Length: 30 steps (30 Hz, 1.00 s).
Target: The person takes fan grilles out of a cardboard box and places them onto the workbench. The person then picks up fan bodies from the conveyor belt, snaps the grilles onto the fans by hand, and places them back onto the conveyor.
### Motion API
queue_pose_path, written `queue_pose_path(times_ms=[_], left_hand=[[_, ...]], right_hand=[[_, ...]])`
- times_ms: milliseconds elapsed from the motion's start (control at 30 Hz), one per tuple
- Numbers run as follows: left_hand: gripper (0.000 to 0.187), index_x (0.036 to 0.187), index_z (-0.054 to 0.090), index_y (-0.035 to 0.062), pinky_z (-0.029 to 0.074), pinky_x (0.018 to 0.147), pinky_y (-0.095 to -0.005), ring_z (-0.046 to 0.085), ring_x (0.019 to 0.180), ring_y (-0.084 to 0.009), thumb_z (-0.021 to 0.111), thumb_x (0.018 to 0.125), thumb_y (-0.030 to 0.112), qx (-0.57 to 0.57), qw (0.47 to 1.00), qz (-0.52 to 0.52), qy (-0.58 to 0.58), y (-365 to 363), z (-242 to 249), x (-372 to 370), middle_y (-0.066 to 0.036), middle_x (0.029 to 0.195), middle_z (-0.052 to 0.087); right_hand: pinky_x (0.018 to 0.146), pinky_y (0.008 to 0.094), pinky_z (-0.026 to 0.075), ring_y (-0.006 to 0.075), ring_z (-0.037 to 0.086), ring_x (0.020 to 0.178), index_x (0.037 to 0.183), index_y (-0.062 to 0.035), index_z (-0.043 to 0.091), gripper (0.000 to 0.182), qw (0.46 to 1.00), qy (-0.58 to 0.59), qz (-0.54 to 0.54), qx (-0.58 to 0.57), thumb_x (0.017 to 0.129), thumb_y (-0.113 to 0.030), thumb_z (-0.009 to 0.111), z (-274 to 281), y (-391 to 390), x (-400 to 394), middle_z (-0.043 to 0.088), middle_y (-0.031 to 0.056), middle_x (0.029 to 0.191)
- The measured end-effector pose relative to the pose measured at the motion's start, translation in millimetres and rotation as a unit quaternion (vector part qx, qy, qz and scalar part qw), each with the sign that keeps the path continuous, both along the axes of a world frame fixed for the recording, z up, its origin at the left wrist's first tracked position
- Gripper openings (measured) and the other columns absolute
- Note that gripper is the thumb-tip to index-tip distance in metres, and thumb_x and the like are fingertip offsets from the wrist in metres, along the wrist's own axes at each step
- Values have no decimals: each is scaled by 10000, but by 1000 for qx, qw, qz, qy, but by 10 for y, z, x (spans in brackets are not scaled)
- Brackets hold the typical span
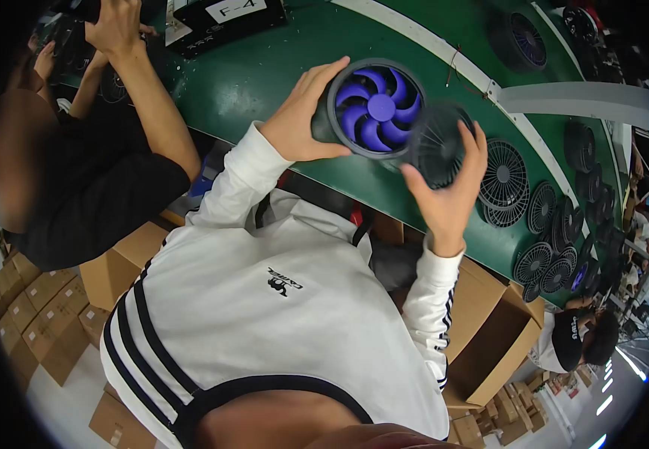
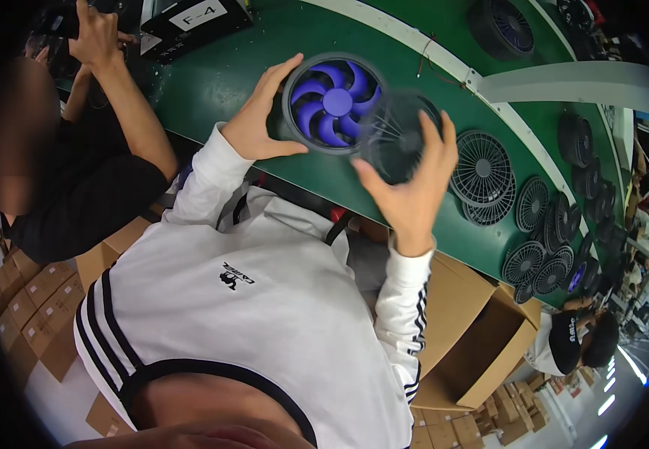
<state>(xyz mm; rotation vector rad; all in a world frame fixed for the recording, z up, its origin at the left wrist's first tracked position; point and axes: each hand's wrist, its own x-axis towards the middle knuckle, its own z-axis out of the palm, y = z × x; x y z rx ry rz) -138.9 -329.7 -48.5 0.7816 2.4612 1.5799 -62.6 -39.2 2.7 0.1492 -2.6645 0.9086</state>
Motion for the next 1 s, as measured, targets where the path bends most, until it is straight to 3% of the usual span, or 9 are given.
queue_pose_path(times_ms=[100,200,433,600,667,733,833,900,1000], left_hand=[[1338,1707,243,51,347,1272,-498,440,1512,-452,1023,655,324,-21,988,57,143,160,-79,2,-253,1679,402],[1349,1707,228,51,381,1249,-510,477,1488,-452,1024,656,334,77,996,15,31,184,-197,-44,-255,1651,450],[1260,1671,296,42,423,1204,-519,540,1418,-459,1007,678,350,55,994,61,71,210,-181,-3,-244,1614,494],[1151,1622,389,49,410,1210,-531,502,1465,-458,991,676,310,52,997,45,26,217,-86,-89,-253,1636,461],[1121,1592,459,132,397,1222,-549,468,1503,-458,1016,633,295,8,997,33,73,279,-10,-145,-242,1645,455],[1119,1578,486,175,397,1224,-558,461,1513,-452,1030,607,295,-36,996,20,75,380,150,-226,-235,1653,449],[1070,1523,547,171,438,1206,-513,501,1491,-406,1051,588,300,-4,989,83,125,659,200,-774,-211,1622,486],[995,1485,582,151,461,1188,-490,530,1463,-373,1048,621,310,37,984,121,125,918,177,-1254,-189,1562,538],[846,1447,606,131,490,1149,-452,567,1405,-340,1004,733,352,80,988,90,96,1344,61,-2076,-154,1494,575]], right_hand=[[1145,595,442,546,464,1414,1471,-55,612,971,996,17,39,80,704,-545,952,102,-460,-248,458,337,1574],[1137,629,443,585,442,1425,1464,-48,636,929,988,12,71,137,747,-569,916,80,-626,-424,427,367,1590],[1182,650,388,603,402,1461,1504,-40,591,951,970,-12,215,115,759,-546,896,32,-411,-693,394,390,1606],[1195,627,374,574,424,1447,1458,-31,621,886,995,41,38,84,759,-494,907,-108,-798,-543,406,366,1607],[1202,611,376,569,425,1450,1478,-32,612,879,996,14,40,73,769,-455,916,-35,-716,-530,401,365,1614],[1233,576,356,539,404,1486,1530,-48,574,856,998,16,5,-53,817,-391,899,24,-397,-487,384,352,1640],[1217,578,362,514,415,1477,1505,-18,583,666,966,99,-223,87,938,-293,799,35,450,-327,423,330,1619],[1220,616,351,546,400,1478,1535,0,553,731,922,19,-342,182,947,-365,788,-187,959,-87,449,358,1593],[1239,622,330,560,354,1514,1579,4,507,840,933,-58,-298,192,920,-421,811,-345,1014,205,400,367,1630]])
